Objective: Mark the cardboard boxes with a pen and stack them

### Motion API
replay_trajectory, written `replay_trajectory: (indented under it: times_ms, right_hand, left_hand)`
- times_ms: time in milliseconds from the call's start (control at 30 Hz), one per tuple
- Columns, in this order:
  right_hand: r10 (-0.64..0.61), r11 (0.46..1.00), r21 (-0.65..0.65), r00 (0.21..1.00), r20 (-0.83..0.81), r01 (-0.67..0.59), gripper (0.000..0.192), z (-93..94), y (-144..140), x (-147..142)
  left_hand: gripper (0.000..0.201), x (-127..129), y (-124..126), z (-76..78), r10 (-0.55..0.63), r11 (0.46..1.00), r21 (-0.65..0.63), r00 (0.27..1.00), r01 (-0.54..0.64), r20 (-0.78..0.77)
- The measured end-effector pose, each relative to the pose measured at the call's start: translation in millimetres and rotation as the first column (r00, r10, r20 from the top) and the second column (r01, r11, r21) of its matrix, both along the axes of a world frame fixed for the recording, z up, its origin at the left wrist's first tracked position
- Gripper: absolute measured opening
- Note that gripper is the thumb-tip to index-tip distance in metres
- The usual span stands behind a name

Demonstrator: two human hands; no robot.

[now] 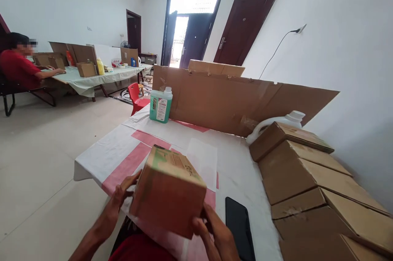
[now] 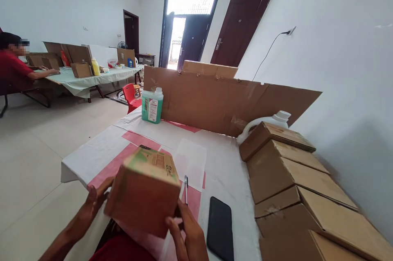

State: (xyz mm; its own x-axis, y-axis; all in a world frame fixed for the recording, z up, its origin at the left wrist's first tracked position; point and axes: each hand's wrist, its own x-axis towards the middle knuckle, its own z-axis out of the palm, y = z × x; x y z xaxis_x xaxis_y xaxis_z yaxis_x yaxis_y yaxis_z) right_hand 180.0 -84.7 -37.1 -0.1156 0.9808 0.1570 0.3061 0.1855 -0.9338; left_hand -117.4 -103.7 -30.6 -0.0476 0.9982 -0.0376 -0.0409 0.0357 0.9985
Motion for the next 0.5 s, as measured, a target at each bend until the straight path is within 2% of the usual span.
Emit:
replay_trajectory:
  times_ms: [67,100,167,267,333,400,500]
  right_hand:
    - [0.051,0.998,0.026,0.999,-0.016,-0.051,0.056,20.5,29.6,-12.8]
    - [0.071,0.997,0.015,0.997,-0.028,-0.07,0.059,23.9,44.1,-21.2]
    - [0.102,0.993,-0.052,0.992,-0.069,-0.105,0.066,18.4,69.9,-39.7]
    - [0.127,0.978,-0.146,0.98,-0.15,-0.149,0.082,-1.7,98.5,-65.7]
    - [0.16,0.972,-0.139,0.969,-0.189,-0.188,0.09,-8.5,115.7,-80.4]
    - [0.21,0.964,-0.119,0.954,-0.215,-0.239,0.093,-6.1,138.0,-95.5]
    - [0.264,0.951,-0.103,0.938,-0.226,-0.292,0.097,4.9,187.8,-123.0]
  left_hand:
    - [0.075,-11.4,20.1,8.5,0.042,0.996,0.079,0.998,-0.038,-0.05]
    - [0.075,-13.5,31.6,8.8,0.079,0.992,0.103,0.995,-0.072,-0.068]
    - [0.081,-10.8,55.3,3.1,0.133,0.988,0.083,0.989,-0.127,-0.067]
    - [0.082,0.9,88.3,-10.3,0.146,0.989,0.01,0.989,-0.145,-0.025]
    - [0.078,3.9,110.1,-14.8,0.193,0.98,0.053,0.981,-0.193,-0.005]
    - [0.077,-2.1,136.4,-13.8,0.285,0.95,0.13,0.958,-0.284,0.007]
    - [0.079,-25.0,188.9,-6.0,0.389,0.904,0.189,0.921,-0.383,0.002]
